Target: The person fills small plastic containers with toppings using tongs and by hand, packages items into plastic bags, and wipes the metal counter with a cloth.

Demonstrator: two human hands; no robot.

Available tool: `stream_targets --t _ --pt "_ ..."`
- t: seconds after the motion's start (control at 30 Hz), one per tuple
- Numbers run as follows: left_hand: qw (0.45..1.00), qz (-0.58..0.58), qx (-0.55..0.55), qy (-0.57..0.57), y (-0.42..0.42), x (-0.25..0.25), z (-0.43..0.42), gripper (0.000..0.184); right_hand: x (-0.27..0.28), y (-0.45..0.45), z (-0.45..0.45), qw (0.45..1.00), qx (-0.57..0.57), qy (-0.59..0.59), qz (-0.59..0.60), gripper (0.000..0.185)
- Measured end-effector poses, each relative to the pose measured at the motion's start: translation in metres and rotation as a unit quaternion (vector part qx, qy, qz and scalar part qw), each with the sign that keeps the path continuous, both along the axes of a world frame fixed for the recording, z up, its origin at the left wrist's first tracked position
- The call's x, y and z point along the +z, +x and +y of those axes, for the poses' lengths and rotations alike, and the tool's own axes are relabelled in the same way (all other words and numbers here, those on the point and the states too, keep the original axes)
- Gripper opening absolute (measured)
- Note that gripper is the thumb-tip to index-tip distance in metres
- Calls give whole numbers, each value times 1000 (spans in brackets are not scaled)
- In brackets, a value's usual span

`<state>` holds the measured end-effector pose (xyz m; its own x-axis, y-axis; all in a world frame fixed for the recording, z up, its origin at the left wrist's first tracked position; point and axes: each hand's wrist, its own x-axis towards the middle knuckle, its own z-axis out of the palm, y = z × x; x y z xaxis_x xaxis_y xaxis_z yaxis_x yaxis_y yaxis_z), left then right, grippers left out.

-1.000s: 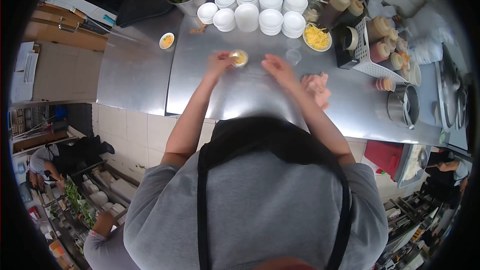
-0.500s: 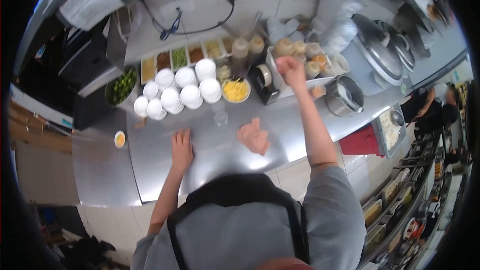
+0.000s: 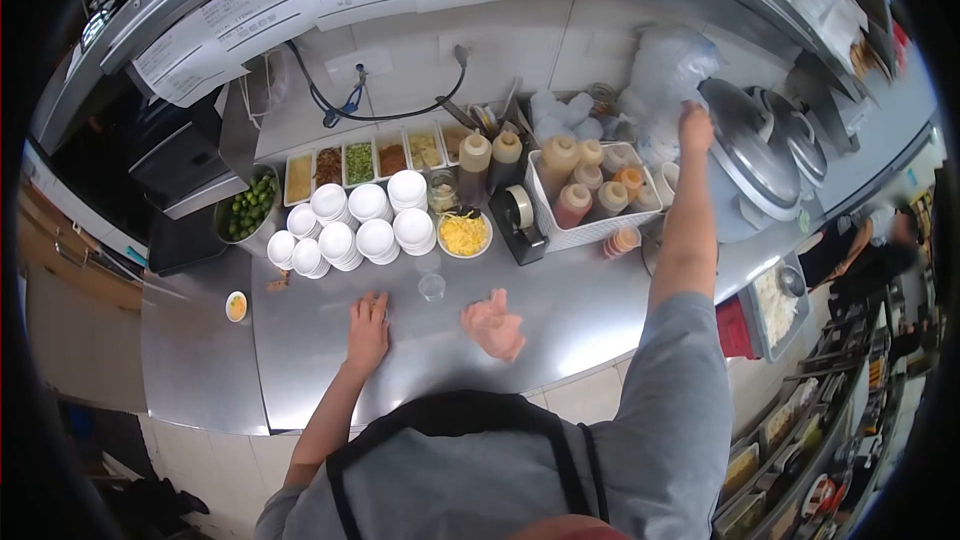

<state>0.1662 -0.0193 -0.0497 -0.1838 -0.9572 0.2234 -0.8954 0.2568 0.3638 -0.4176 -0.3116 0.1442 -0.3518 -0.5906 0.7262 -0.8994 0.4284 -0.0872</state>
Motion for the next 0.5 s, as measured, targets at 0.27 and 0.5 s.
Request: stream_targets --t 0.27,0.5 --pt "1000 3 -4 -8 1 -5 -1 57 114 27 25 748 427 -272 -430 17" --pt "998 -29 -11 -52 -15 46 2 66 106 162 110 607 553 -146 -552 10"
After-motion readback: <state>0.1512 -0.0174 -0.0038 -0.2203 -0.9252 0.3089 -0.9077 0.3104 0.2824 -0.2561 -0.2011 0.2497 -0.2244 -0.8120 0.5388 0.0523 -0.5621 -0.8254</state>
